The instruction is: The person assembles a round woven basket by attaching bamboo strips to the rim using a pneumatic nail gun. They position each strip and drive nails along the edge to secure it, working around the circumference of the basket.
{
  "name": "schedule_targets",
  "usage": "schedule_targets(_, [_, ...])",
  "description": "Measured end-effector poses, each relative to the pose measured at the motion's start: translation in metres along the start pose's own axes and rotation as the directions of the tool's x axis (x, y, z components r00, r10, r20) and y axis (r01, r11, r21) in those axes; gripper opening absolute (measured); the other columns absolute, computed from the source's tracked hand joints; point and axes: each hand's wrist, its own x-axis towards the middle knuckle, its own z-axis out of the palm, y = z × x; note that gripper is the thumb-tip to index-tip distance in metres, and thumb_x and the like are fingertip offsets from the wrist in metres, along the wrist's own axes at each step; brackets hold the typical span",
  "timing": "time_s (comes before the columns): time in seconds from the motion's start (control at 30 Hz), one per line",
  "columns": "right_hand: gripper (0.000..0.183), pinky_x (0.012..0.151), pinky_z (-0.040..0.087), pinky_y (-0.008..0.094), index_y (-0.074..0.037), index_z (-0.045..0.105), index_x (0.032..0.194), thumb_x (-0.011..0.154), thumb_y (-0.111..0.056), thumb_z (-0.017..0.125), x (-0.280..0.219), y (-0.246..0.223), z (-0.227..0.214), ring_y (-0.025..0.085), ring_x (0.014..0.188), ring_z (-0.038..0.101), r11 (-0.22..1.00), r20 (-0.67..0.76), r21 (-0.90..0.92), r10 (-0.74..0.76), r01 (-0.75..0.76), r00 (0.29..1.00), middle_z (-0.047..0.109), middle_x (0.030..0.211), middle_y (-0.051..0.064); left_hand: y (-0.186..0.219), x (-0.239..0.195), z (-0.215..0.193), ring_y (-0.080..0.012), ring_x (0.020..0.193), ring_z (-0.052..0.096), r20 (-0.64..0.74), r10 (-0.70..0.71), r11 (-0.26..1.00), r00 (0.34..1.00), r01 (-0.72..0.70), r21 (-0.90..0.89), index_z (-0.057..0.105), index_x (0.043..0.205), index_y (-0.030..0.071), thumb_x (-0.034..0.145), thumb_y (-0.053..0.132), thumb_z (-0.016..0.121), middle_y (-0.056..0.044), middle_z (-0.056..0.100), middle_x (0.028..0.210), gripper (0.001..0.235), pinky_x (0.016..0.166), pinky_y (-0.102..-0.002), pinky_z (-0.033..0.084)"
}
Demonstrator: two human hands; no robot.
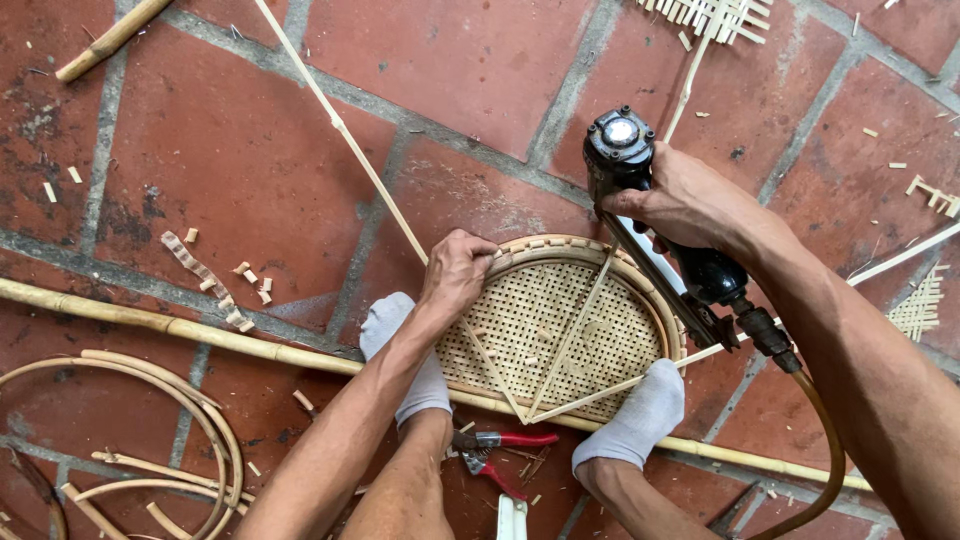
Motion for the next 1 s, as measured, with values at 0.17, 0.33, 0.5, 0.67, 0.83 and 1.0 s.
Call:
schedule_targets(0.17, [0.045,0.049,0.059,0.040,-0.007,0.066,0.119,0.089,-0.041,0.069,0.007,0.000,-0.002,0.023,0.051,0.066,1.000,0.026,-0.004,0.014,-0.014,1.000,0.069,0.074,0.014,0.001,0.000,-0.001,-0.0287,0.096,0.067,-0.042,0.008,0.999,0.999,-0.010,-0.054,0.080,0.100,0.007,0.088,0.013,0.069,-0.014,0.068,0.096,0.017,0.087,-0.041,0.053])
schedule_targets(0.33, [0.044,0.048,0.057,0.039,-0.007,0.067,0.115,0.091,-0.043,0.071,0.012,-0.007,-0.002,0.023,0.049,0.065,0.999,0.042,-0.045,0.020,-0.018,0.999,0.068,0.069,0.014,0.001,0.000,0.001,-0.0292,0.095,0.068,-0.055,0.000,0.994,0.998,-0.006,-0.105,0.080,0.099,0.007,0.088,0.013,0.069,-0.015,0.070,0.097,0.017,0.087,-0.041,0.053])
schedule_targets(0.5, [0.038,0.047,0.056,0.040,-0.001,0.067,0.108,0.089,-0.034,0.069,0.011,-0.022,0.001,0.023,0.050,0.065,0.998,0.066,-0.061,0.038,-0.034,0.997,0.069,0.070,0.015,-0.002,-0.005,0.006,-0.0316,0.095,0.067,-0.107,0.024,0.995,0.994,-0.034,-0.098,0.080,0.096,0.005,0.087,0.012,0.070,-0.017,0.069,0.098,0.015,0.085,-0.042,0.053])
schedule_targets(0.67, [0.038,0.048,0.057,0.040,-0.001,0.066,0.108,0.088,-0.033,0.069,0.008,-0.038,0.001,0.024,0.051,0.068,0.994,0.061,-0.091,0.070,-0.064,0.996,0.070,0.070,0.015,-0.005,-0.002,0.011,-0.0290,0.090,0.067,-0.114,0.034,0.993,0.993,-0.046,-0.106,0.079,0.097,0.005,0.087,0.010,0.069,-0.016,0.069,0.093,0.015,0.083,-0.041,0.054])
schedule_targets(0.83, [0.039,0.050,0.057,0.040,-0.001,0.067,0.110,0.087,-0.033,0.067,0.004,-0.048,0.002,0.025,0.053,0.069,0.992,0.074,-0.096,0.087,-0.080,0.993,0.071,0.072,0.016,-0.010,-0.003,0.012,-0.0247,0.084,0.064,-0.090,0.030,0.997,0.995,-0.036,-0.067,0.079,0.098,0.005,0.090,0.007,0.066,-0.013,0.068,0.089,0.015,0.077,-0.039,0.054])
schedule_targets(1.0, [0.043,0.052,0.059,0.041,-0.001,0.061,0.115,0.088,-0.033,0.067,0.004,-0.055,-0.002,0.025,0.056,0.069,0.994,0.041,-0.096,0.052,-0.048,0.998,0.071,0.078,0.017,-0.008,-0.003,0.013,-0.0251,0.086,0.065,-0.133,0.087,0.992,0.987,-0.098,-0.081,0.080,0.098,0.006,0.089,0.006,0.068,-0.012,0.067,0.089,0.015,0.080,-0.040,0.054])
